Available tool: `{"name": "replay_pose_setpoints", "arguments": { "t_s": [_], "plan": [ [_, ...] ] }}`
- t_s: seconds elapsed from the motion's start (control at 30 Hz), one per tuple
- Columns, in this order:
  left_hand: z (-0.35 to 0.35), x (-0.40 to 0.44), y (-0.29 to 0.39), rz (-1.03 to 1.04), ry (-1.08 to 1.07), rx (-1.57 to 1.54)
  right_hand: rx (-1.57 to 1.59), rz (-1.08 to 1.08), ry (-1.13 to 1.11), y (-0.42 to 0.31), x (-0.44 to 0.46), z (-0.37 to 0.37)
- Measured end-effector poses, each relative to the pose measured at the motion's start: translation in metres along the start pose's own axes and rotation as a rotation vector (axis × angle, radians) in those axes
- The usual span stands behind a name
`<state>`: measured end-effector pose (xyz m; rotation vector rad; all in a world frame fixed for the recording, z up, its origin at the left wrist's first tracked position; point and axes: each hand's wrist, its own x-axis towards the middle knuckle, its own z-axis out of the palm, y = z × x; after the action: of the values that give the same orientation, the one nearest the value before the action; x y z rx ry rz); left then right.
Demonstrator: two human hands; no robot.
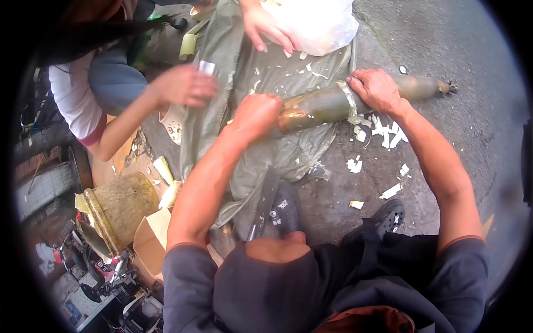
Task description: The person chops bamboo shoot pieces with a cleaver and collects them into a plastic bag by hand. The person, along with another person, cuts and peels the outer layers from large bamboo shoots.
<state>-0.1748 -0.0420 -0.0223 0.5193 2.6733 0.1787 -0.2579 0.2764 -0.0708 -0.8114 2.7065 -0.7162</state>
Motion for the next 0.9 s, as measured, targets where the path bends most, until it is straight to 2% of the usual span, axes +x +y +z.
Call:
{"name": "replay_pose_setpoints", "arguments": {
  "t_s": [0.13, 0.2, 0.3, 0.33, 0.37, 0.43, 0.53, 0.67, 0.77, 0.83, 0.87, 0.9],
  "plan": [
    [-0.003, 0.007, 0.002, -0.073, -0.001, -0.101, -0.009, -0.001, 0.005, 0.002, -0.001, 0.002],
    [-0.014, 0.003, 0.008, -0.025, 0.070, -0.238, -0.009, -0.013, 0.012, 0.001, -0.002, 0.000],
    [-0.021, 0.003, 0.014, 0.072, 0.176, -0.441, -0.075, -0.161, 0.135, 0.005, -0.004, 0.006],
    [-0.018, 0.001, 0.013, 0.046, 0.134, -0.466, -0.008, -0.030, -0.010, 0.007, -0.003, 0.003],
    [-0.016, 0.000, 0.011, 0.022, 0.094, -0.490, -0.015, -0.018, -0.003, 0.004, -0.003, 0.003],
    [-0.011, 0.001, 0.004, -0.023, 0.016, -0.534, -0.030, 0.008, 0.016, 0.001, -0.003, 0.003],
    [-0.006, -0.003, 0.000, -0.084, -0.053, -0.568, -0.037, -0.064, 0.087, 0.005, -0.007, 0.010],
    [0.008, 0.004, 0.009, -0.090, 0.094, -0.458, -0.051, -0.032, 0.044, 0.001, -0.006, 0.005],
    [0.012, 0.006, 0.008, 0.029, 0.105, -0.377, -0.027, -0.041, 0.038, 0.002, -0.004, 0.004],
    [0.022, 0.007, 0.007, 0.126, 0.056, -0.598, -0.046, -0.030, 0.023, -0.002, -0.004, 0.001],
    [0.027, 0.015, 0.011, 0.176, 0.032, -0.831, -0.055, -0.021, 0.020, -0.003, -0.004, -0.001],
    [0.030, 0.019, 0.011, 0.220, 0.019, -0.861, -0.052, -0.023, 0.023, -0.002, -0.003, -0.001]
  ]
}}
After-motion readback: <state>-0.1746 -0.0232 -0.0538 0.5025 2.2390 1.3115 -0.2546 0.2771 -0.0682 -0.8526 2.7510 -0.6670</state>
